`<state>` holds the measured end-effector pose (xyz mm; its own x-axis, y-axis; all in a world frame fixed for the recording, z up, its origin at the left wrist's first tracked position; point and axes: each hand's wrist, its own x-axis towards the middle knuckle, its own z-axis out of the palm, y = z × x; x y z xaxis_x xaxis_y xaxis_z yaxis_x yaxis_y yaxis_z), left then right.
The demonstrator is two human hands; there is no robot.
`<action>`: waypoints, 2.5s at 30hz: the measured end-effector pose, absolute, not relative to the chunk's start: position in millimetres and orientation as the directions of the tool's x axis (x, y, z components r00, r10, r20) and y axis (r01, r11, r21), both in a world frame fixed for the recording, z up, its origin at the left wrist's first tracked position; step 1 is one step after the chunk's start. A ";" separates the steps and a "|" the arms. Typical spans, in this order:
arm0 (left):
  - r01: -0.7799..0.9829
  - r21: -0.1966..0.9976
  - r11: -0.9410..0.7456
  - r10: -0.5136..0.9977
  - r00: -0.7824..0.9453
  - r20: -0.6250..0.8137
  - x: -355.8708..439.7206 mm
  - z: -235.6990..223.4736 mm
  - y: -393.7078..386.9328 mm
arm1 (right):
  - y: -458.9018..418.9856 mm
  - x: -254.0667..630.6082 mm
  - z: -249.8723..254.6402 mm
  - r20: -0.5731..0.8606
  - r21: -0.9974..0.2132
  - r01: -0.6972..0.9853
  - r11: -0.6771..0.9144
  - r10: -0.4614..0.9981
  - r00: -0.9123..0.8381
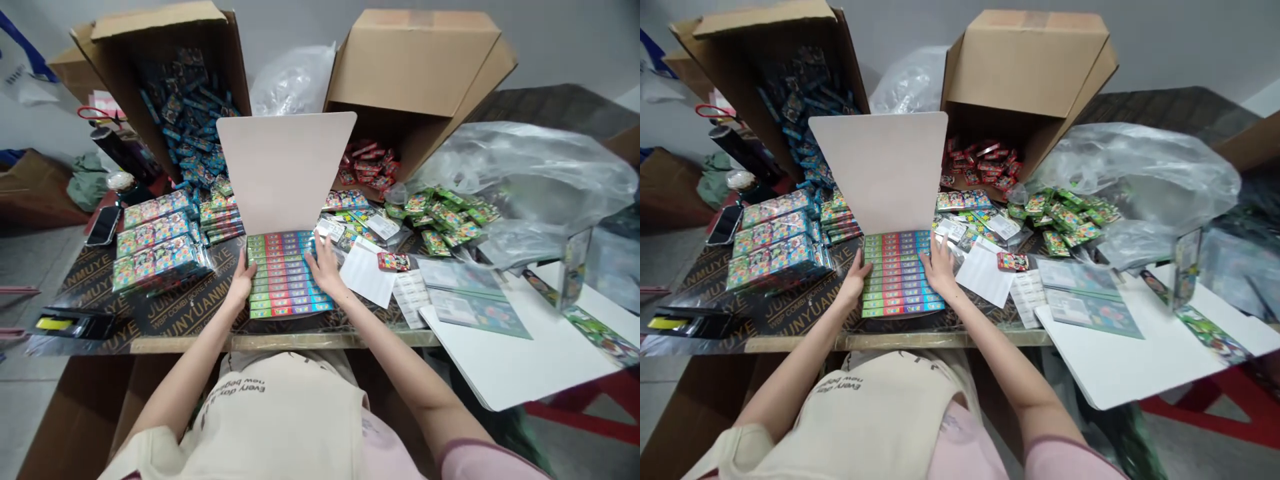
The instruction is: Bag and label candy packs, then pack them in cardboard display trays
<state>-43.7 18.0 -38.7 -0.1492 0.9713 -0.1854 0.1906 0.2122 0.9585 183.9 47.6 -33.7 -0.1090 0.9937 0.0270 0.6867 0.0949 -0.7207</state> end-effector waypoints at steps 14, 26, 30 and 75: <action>0.466 0.874 -0.137 0.912 -0.285 0.295 -82.1 16.9 48.2 | 1.8 196.8 -17.5 0.277 -0.461 0.831 0.310 0.940 -0.197; 0.797 0.544 -0.260 0.961 0.158 0.228 -77.9 -9.7 31.2 | 37.9 208.8 -20.5 0.365 -0.477 0.768 0.427 0.891 -0.268; 0.894 0.281 -0.349 0.937 0.337 0.093 -73.2 -3.6 45.6 | 65.4 198.3 -20.4 0.251 -0.315 0.814 0.487 0.870 -0.424; 0.980 0.190 -0.064 0.936 -0.007 0.352 -290.0 5.4 -23.4 | 40.5 335.9 9.2 0.159 -0.788 0.616 0.015 0.971 0.180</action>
<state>-290.0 -23.4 5.4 -0.0073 0.9361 0.3515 0.9796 -0.0639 0.1903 335.9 40.5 9.2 0.1799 0.9708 0.1589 0.6161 0.0147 -0.7876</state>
